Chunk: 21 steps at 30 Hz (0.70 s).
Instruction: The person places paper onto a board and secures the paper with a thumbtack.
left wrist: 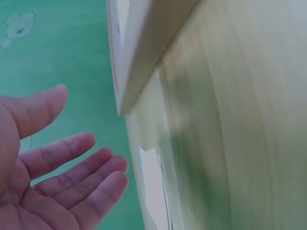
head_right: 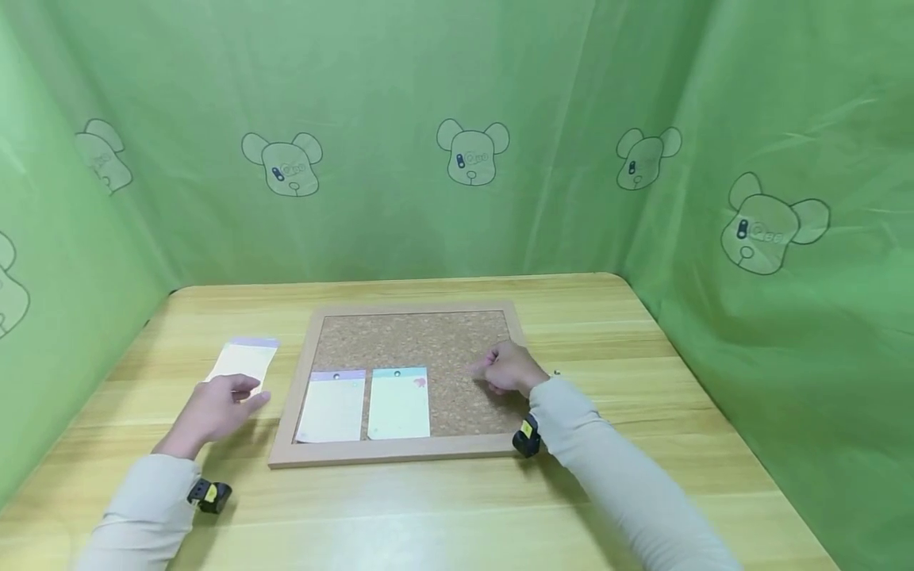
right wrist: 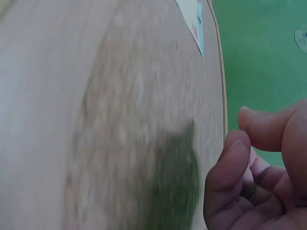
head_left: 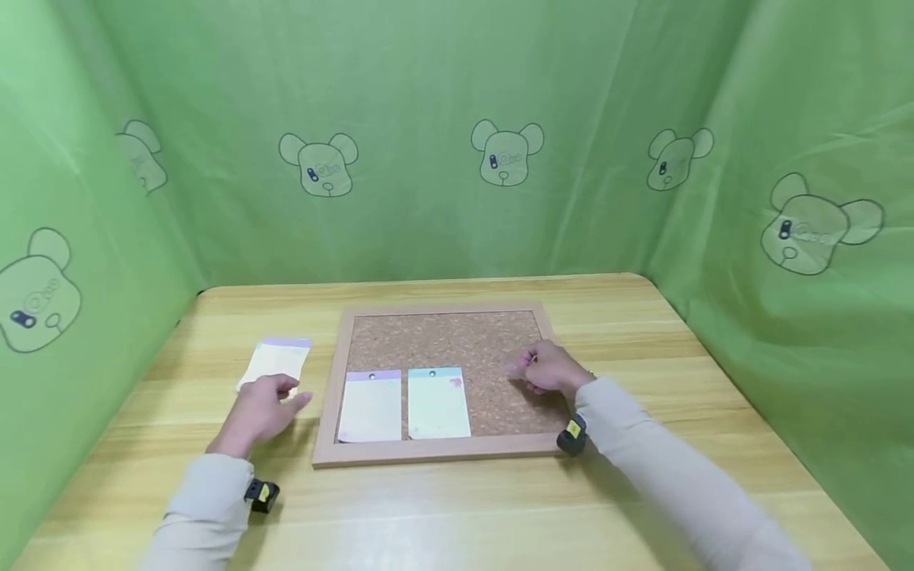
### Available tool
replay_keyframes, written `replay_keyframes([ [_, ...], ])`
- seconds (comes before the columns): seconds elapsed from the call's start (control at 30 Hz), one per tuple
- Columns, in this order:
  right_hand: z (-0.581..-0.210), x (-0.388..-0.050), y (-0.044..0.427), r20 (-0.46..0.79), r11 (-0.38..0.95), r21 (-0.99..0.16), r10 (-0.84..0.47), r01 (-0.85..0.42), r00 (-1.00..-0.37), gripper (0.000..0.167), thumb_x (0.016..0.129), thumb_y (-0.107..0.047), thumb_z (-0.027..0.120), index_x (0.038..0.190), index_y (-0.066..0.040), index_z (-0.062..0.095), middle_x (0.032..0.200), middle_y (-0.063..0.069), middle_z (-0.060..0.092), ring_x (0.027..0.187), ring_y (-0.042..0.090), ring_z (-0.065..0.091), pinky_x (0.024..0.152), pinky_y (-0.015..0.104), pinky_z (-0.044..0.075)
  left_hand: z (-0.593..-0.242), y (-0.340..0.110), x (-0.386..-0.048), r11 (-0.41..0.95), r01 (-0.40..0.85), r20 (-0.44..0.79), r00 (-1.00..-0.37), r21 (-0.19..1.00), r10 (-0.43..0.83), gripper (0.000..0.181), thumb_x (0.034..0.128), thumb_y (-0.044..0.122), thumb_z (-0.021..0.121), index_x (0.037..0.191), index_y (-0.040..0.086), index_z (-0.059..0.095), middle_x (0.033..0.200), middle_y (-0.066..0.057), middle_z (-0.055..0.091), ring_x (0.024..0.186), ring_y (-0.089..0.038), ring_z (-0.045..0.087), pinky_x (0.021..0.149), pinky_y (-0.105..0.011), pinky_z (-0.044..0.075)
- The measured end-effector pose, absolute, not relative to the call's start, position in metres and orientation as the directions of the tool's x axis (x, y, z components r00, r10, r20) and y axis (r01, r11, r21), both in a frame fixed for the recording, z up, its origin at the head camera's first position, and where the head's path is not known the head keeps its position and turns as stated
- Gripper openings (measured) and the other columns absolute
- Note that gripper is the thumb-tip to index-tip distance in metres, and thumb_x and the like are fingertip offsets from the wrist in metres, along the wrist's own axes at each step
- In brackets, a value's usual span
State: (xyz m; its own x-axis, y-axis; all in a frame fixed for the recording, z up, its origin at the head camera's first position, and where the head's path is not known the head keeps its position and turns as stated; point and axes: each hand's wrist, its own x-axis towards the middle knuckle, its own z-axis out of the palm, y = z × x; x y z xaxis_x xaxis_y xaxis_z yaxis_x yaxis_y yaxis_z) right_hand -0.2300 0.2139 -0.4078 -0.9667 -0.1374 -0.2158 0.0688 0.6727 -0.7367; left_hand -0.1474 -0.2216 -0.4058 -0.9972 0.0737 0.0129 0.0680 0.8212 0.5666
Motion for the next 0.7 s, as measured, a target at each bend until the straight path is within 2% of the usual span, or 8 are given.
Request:
replay_keyframes([
  [0.33,-0.405,-0.228,0.256,-0.190,0.706,-0.703,-0.069,0.087,-0.979,0.019,0.092,-0.018,0.066,0.087,-0.002,0.057,0.072,0.009,0.060,0.060,0.017,0.057,0.057,0.030,0.052,-0.409,-0.251,-0.157,0.846,-0.029,-0.008,-1.000,0.532,-0.029,0.046,0.0957,0.026,0.060,0.117,-0.015,0.056,0.109,-0.033,0.060,0.103,-0.048,0.056,0.089,-0.056,0.047],
  [0.5,-0.406,-0.227,0.273,-0.142,0.768,-0.636,-0.025,0.072,-0.990,0.021,0.092,-0.023,0.066,0.089,-0.003,0.059,0.074,0.007,0.060,0.065,0.019,0.056,0.058,0.030,0.049,-0.407,-0.261,-0.162,0.855,-0.094,-0.056,-0.996,0.510,-0.076,0.053,0.0963,0.028,0.058,0.122,-0.017,0.050,0.117,-0.038,0.055,0.109,-0.054,0.050,0.092,-0.060,0.044],
  [0.7,-0.408,-0.226,0.293,-0.082,0.819,-0.572,-0.001,0.046,-0.997,0.023,0.090,-0.024,0.066,0.091,-0.003,0.059,0.079,0.006,0.061,0.073,0.022,0.055,0.060,0.030,0.046,-0.406,-0.272,-0.167,0.858,-0.188,-0.163,-0.979,0.477,-0.124,0.070,0.0961,0.032,0.057,0.132,-0.023,0.034,0.130,-0.046,0.037,0.119,-0.062,0.036,0.099,-0.065,0.036],
])
